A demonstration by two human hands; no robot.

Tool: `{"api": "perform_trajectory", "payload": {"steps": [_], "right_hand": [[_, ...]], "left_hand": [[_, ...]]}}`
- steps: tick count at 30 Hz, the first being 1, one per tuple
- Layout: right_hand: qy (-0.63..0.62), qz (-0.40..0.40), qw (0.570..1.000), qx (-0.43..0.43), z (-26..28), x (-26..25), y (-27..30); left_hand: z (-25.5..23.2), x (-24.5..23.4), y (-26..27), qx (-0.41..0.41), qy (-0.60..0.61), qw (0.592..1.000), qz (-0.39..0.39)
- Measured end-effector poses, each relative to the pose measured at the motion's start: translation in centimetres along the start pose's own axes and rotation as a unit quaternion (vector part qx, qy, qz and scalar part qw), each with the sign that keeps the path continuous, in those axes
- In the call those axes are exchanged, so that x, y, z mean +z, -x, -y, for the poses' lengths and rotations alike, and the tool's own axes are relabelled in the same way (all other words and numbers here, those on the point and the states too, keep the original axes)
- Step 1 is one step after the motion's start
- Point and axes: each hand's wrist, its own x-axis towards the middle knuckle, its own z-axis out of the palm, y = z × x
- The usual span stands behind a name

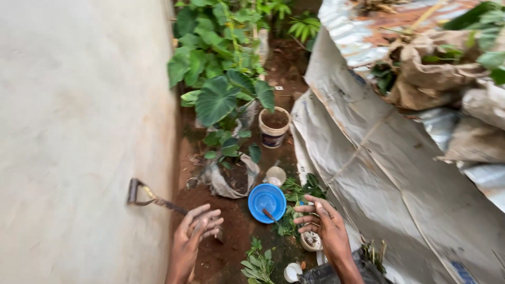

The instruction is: Planting seedlings into bags of soil and organizing plant cuttings.

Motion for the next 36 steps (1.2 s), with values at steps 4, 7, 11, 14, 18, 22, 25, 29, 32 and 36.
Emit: {"api": "perform_trajectory", "payload": {"steps": [4,7,11,14,18,22,25,29,32,36], "right_hand": [[0.022,0.036,0.999,0.018,1.3,0.9,-1.2],[0.028,0.04,0.999,0.023,2.3,0.7,-1.4],[0.019,0.043,0.998,0.038,2.0,-0.9,-1.2],[0.022,0.039,0.997,0.064,0.6,-2.3,-0.9],[-0.016,0.017,0.997,0.069,-5.4,-6.0,-1.2],[-0.065,0.032,0.997,0.04,-9.7,-9.2,-1.0],[-0.086,0.057,0.994,0.017,-7.7,-9.4,0.4],[-0.043,0.019,0.998,0.031,-3.4,-9.3,2.3],[-0.019,0.0,0.999,0.032,-2.3,-10.1,3.2],[-0.033,0.0,0.999,0.027,-2.1,-9.9,4.7]], "left_hand": [[-2.7,1.8,1.5,0.033,-0.017,0.999,-0.04],[-3.0,2.7,2.5,0.041,-0.022,0.996,-0.076],[-0.6,3.2,3.8,0.05,-0.02,0.995,-0.08],[1.8,3.4,5.8,0.037,-0.01,0.995,-0.095],[1.9,4.8,10.1,-0.058,-0.031,0.979,-0.191],[2.7,5.5,13.5,-0.086,-0.041,0.965,-0.244],[3.7,5.4,14.3,-0.089,-0.042,0.959,-0.266],[2.6,6.2,12.7,-0.079,-0.063,0.965,-0.241],[1.5,6.8,11.0,-0.039,-0.088,0.978,-0.185],[-0.8,7.3,10.1,0.038,-0.085,0.991,-0.094]]}}
